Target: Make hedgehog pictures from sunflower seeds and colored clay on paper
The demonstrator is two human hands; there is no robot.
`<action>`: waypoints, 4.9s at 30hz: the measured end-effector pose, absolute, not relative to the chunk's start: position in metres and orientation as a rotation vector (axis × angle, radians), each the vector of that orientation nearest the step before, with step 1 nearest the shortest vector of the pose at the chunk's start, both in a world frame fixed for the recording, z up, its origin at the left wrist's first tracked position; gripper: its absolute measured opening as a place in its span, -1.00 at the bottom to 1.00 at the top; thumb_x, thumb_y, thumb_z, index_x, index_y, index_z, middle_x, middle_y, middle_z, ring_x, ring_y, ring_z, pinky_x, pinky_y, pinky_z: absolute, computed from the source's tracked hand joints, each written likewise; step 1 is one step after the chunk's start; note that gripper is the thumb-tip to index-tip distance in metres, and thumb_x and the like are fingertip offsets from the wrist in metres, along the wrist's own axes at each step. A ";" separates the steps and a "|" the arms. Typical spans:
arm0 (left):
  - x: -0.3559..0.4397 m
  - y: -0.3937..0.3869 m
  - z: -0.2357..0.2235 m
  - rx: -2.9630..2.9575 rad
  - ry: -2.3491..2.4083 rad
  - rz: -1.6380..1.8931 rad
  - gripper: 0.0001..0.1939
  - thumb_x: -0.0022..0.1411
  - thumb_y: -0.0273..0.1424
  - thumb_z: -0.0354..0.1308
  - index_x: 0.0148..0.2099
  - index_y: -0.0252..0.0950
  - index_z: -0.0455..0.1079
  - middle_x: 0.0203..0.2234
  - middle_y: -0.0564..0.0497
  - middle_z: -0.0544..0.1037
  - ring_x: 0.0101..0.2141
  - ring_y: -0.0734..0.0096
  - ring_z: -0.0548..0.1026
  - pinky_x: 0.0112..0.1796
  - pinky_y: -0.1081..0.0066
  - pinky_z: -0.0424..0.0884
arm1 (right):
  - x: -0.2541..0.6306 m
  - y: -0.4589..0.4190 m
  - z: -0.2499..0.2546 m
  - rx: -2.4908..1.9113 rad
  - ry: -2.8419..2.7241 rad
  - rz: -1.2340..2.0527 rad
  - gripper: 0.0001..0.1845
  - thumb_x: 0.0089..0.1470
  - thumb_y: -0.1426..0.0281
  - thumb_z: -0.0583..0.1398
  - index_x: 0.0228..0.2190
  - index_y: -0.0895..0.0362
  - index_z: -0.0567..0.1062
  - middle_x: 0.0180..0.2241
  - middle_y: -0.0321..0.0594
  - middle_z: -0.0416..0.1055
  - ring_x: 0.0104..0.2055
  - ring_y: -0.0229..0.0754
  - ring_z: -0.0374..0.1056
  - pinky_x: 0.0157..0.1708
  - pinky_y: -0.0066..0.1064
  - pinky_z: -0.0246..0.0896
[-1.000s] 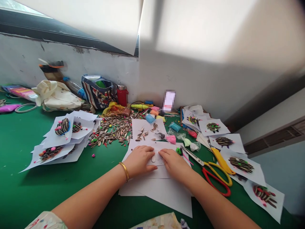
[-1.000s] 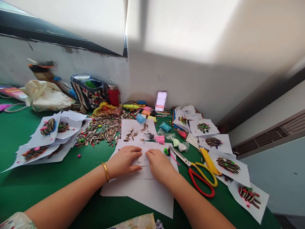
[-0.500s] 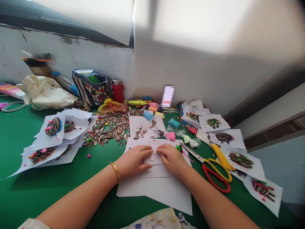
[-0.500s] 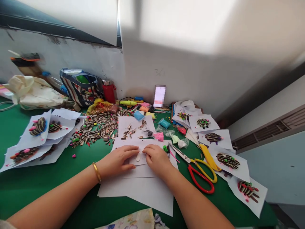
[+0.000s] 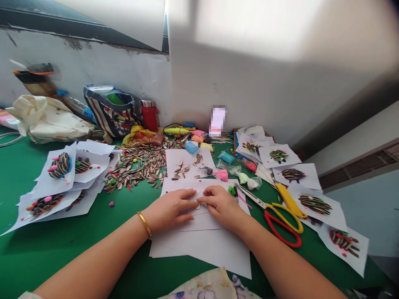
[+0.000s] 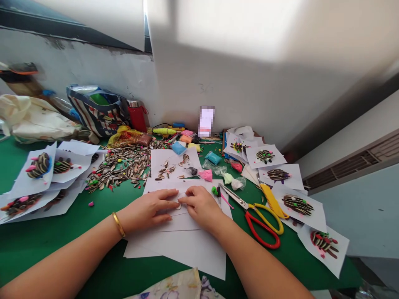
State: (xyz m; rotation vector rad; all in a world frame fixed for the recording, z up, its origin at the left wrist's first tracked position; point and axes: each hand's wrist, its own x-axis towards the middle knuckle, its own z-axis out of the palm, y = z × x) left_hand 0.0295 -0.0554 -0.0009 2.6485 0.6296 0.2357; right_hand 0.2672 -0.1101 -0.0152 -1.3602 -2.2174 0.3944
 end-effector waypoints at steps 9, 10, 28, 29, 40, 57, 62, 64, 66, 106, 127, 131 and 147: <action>0.030 -0.055 0.001 2.646 0.609 0.257 -0.62 0.26 -0.24 0.17 0.11 -0.09 0.44 0.23 -0.11 0.30 0.13 0.04 0.37 0.11 0.10 0.34 | 0.265 -0.110 -0.017 -1.388 -2.202 0.380 -0.59 0.10 0.60 0.15 -0.08 0.02 0.58 -0.14 -0.13 0.39 -0.07 -0.11 0.29 -0.02 -0.24 0.27; 0.031 -0.055 0.001 2.646 0.610 0.259 -0.62 0.26 -0.24 0.17 0.12 -0.09 0.43 0.23 -0.11 0.30 0.13 0.05 0.37 0.11 0.11 0.34 | 0.265 -0.110 -0.017 -1.389 -2.197 0.393 -0.59 0.11 0.61 0.14 -0.08 0.02 0.57 -0.14 -0.13 0.39 -0.08 -0.12 0.29 -0.03 -0.25 0.28; 0.029 -0.055 -0.004 2.675 0.611 0.265 -0.62 0.26 -0.23 0.17 0.11 -0.12 0.45 0.25 -0.13 0.28 0.16 0.01 0.35 0.13 0.07 0.32 | 0.266 -0.108 -0.018 -1.384 -2.195 0.408 -0.59 0.07 0.62 0.15 -0.16 -0.03 0.62 -0.17 -0.16 0.38 -0.09 -0.13 0.29 -0.04 -0.25 0.28; 0.029 -0.054 -0.004 2.671 0.609 0.268 -0.62 0.26 -0.23 0.17 0.11 -0.12 0.45 0.25 -0.13 0.28 0.16 0.01 0.34 0.13 0.07 0.32 | 0.266 -0.108 -0.018 -1.387 -2.188 0.414 -0.59 0.08 0.62 0.15 -0.16 -0.03 0.62 -0.17 -0.16 0.39 -0.09 -0.12 0.29 -0.04 -0.24 0.28; 0.032 -0.053 0.000 2.611 0.700 0.213 -0.52 0.24 -0.23 0.19 0.18 -0.23 0.36 0.24 -0.14 0.31 0.20 0.10 0.32 0.18 0.15 0.28 | 0.263 -0.110 -0.014 -1.424 -2.206 0.422 -0.54 0.04 0.66 0.13 -0.12 -0.01 0.59 -0.16 -0.16 0.37 -0.09 -0.13 0.27 -0.01 -0.25 0.25; 0.031 -0.055 -0.002 2.615 0.685 0.273 -0.58 0.21 -0.27 0.22 0.11 -0.25 0.41 0.21 -0.15 0.35 0.15 0.10 0.37 0.15 0.15 0.31 | 0.260 -0.112 -0.013 -1.401 -2.281 0.377 -0.51 0.05 0.64 0.15 -0.09 -0.07 0.58 -0.14 -0.15 0.35 -0.06 -0.11 0.25 0.01 -0.20 0.24; 0.031 -0.054 -0.002 2.614 0.685 0.270 -0.56 0.22 -0.26 0.21 0.12 -0.25 0.40 0.22 -0.16 0.34 0.15 0.09 0.37 0.15 0.14 0.31 | 0.262 -0.111 -0.014 -1.403 -2.225 0.418 -0.50 0.05 0.65 0.13 -0.08 -0.04 0.58 -0.15 -0.15 0.36 -0.07 -0.12 0.27 0.00 -0.22 0.26; 0.032 -0.054 -0.001 2.614 0.687 0.260 -0.55 0.22 -0.26 0.21 0.13 -0.26 0.39 0.22 -0.16 0.34 0.16 0.08 0.36 0.15 0.14 0.31 | 0.264 -0.111 -0.014 -1.394 -2.205 0.443 -0.50 0.05 0.67 0.11 -0.10 -0.03 0.58 -0.14 -0.16 0.37 -0.07 -0.13 0.28 0.00 -0.24 0.26; 0.031 -0.054 -0.001 2.613 0.688 0.264 -0.54 0.22 -0.26 0.22 0.14 -0.25 0.38 0.21 -0.16 0.34 0.16 0.08 0.36 0.15 0.14 0.30 | 0.266 -0.110 -0.016 -1.381 -2.209 0.445 -0.51 0.04 0.67 0.12 -0.12 -0.03 0.59 -0.15 -0.17 0.37 -0.07 -0.13 0.28 0.00 -0.24 0.26; 0.032 -0.057 -0.006 2.667 0.656 0.336 -0.59 0.23 -0.26 0.19 0.12 -0.15 0.42 0.20 -0.13 0.35 0.14 0.04 0.37 0.12 0.08 0.32 | 0.279 -0.120 0.001 -1.300 -2.452 0.443 -0.52 0.09 0.58 0.14 0.00 -0.04 0.53 0.10 -0.10 0.34 0.13 -0.03 0.24 0.13 -0.09 0.20; 0.033 -0.057 -0.007 2.706 0.662 0.324 -0.62 0.25 -0.27 0.18 0.11 -0.15 0.44 0.21 -0.12 0.34 0.13 0.05 0.37 0.12 0.08 0.33 | 0.280 -0.127 0.008 -1.332 -2.617 0.492 -0.49 0.17 0.50 0.10 0.14 -0.04 0.40 0.29 -0.08 0.13 0.30 0.03 0.06 0.25 0.02 0.01; 0.033 -0.057 -0.007 2.709 0.665 0.327 -0.63 0.25 -0.26 0.18 0.10 -0.15 0.44 0.21 -0.12 0.34 0.14 0.06 0.37 0.12 0.08 0.32 | 0.282 -0.124 0.007 -1.351 -2.570 0.520 -0.47 0.15 0.53 0.09 0.13 -0.01 0.41 0.28 -0.08 0.15 0.29 -0.02 0.08 0.26 -0.07 0.02; 0.035 -0.059 -0.005 2.729 0.672 0.304 -0.48 0.23 -0.21 0.20 0.23 -0.11 0.32 0.22 -0.11 0.34 0.16 0.06 0.33 0.14 0.06 0.28 | 0.283 -0.120 0.003 -1.383 -2.477 0.513 -0.48 0.11 0.56 0.07 0.10 0.15 0.44 0.23 -0.03 0.23 0.26 -0.05 0.15 0.25 -0.14 0.08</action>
